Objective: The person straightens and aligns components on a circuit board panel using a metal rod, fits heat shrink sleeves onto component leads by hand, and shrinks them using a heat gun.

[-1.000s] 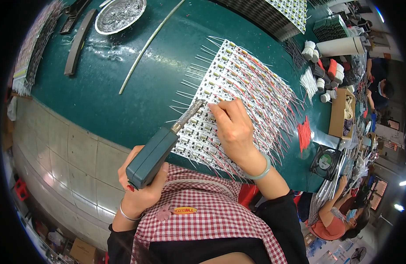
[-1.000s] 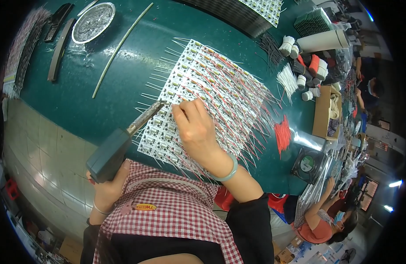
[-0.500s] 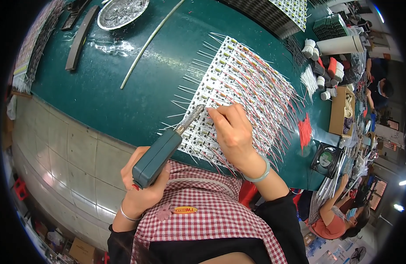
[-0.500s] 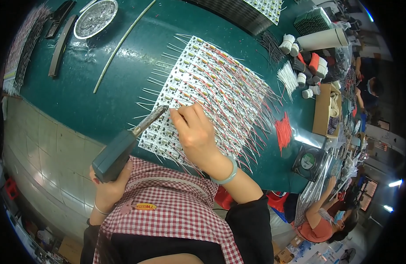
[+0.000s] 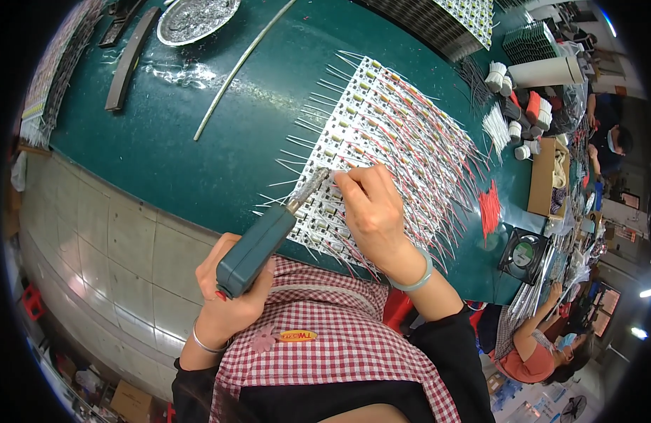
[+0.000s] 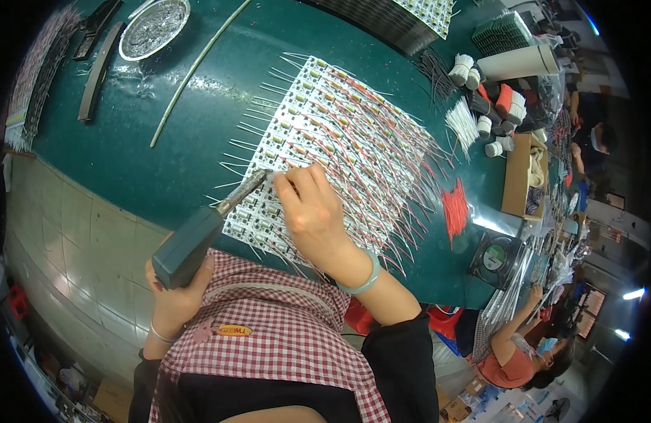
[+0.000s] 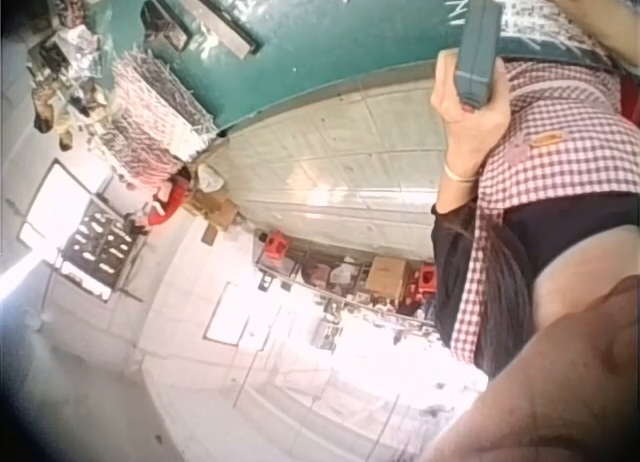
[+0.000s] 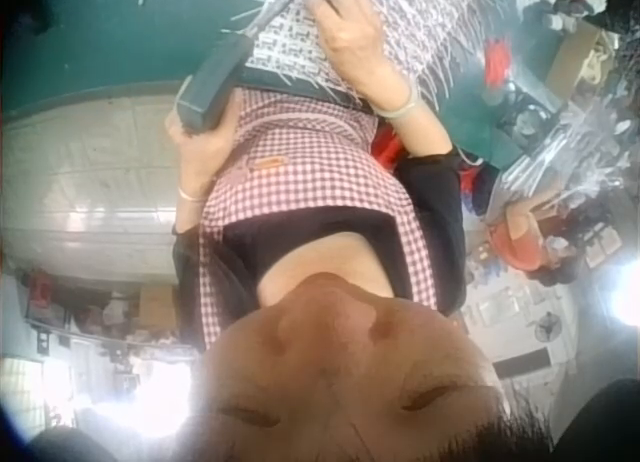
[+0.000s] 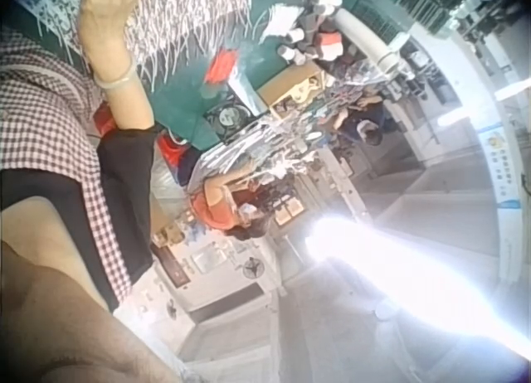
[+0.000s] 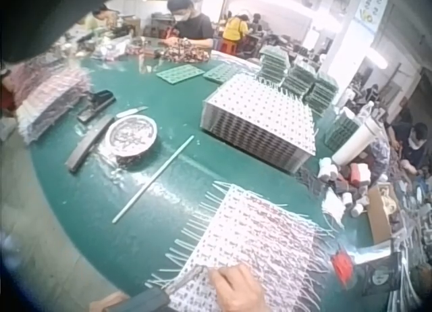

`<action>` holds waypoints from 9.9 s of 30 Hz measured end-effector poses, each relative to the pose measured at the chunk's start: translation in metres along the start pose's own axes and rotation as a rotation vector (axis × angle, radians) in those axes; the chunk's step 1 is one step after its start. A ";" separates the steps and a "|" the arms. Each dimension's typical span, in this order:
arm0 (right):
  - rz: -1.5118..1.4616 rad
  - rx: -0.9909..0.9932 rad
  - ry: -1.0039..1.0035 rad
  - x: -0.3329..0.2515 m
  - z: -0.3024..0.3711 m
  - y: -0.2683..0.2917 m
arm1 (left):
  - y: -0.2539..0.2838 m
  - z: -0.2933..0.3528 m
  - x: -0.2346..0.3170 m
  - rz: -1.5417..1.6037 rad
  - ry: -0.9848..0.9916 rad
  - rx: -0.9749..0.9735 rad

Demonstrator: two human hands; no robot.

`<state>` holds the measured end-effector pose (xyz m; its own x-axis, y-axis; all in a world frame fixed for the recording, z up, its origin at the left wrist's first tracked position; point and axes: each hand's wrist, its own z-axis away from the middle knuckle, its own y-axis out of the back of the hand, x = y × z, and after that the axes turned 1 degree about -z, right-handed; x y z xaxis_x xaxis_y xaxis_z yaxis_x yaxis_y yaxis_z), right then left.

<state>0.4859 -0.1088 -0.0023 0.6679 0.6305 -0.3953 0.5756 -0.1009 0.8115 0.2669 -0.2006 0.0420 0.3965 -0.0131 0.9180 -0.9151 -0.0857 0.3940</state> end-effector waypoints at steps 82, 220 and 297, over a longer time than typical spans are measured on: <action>-0.084 0.076 -0.225 -0.049 0.022 -0.008 | 0.024 0.046 -0.012 -0.016 0.034 -0.005; 0.296 -0.299 -0.084 0.139 -0.112 0.005 | 0.083 -0.029 -0.032 0.205 0.023 0.766; 0.096 0.396 -0.552 0.060 0.082 0.104 | 0.010 0.080 -0.023 0.149 0.307 0.180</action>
<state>0.6244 -0.1447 0.0235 0.8066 0.1304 -0.5766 0.5609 -0.4768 0.6768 0.2550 -0.2805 0.0212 0.1945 0.2582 0.9463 -0.9226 -0.2796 0.2659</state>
